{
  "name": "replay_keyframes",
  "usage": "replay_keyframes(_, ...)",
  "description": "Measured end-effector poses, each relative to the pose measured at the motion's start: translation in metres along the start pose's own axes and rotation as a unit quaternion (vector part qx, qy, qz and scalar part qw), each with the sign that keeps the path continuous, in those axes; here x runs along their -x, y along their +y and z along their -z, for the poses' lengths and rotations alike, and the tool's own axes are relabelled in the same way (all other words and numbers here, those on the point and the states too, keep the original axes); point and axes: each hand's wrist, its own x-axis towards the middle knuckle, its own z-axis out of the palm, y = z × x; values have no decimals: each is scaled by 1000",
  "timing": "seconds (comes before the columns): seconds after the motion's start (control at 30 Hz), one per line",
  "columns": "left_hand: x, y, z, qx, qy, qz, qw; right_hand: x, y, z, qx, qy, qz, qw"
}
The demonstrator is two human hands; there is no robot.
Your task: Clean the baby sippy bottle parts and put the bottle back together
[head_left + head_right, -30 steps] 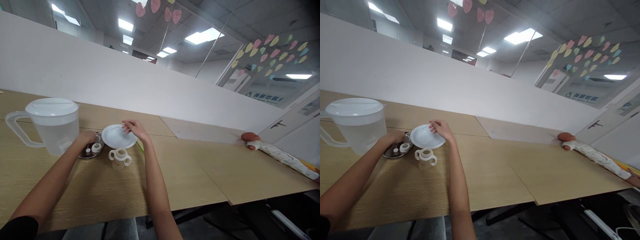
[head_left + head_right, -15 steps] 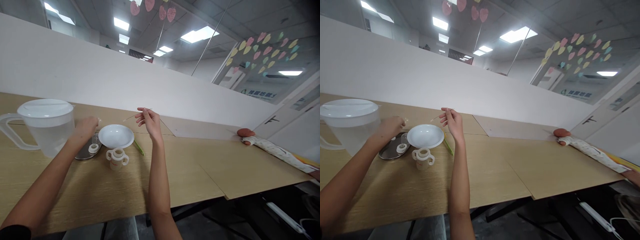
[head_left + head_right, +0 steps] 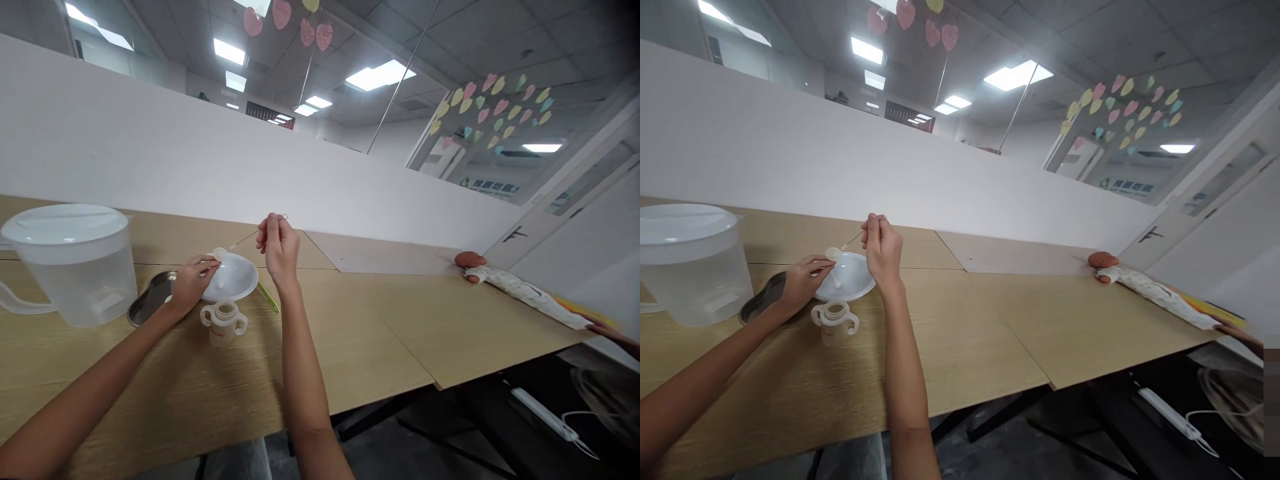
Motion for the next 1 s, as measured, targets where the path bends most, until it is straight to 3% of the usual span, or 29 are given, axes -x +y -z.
replay_keyframes(0.2, 33, -7, -6, 5, 41, -1, 999, 9, 0, -15, 68, 45, 116, 990)
replay_keyframes(0.37, 52, -8, -9, 34, 21, -3, 999, 16, 10, -30, 135, 46, 194, 971)
replay_keyframes(0.47, 58, -5, -9, 48, 5, 20, 999, 19, 14, -34, 174, -3, 180, 968)
replay_keyframes(0.6, 63, -1, -12, 71, 13, 128, 989, 18, 4, -30, 182, -140, 89, 969)
replay_keyframes(0.67, 63, 1, -14, 83, 25, 145, 986, 17, -3, -25, 176, -195, 51, 964)
replay_keyframes(0.8, 63, 7, -14, 102, 18, 135, 985, 16, -13, -19, 172, -204, 41, 963)
replay_keyframes(1.0, 63, 8, -9, 109, -3, 132, 985, 16, -2, -21, 211, -202, 108, 950)
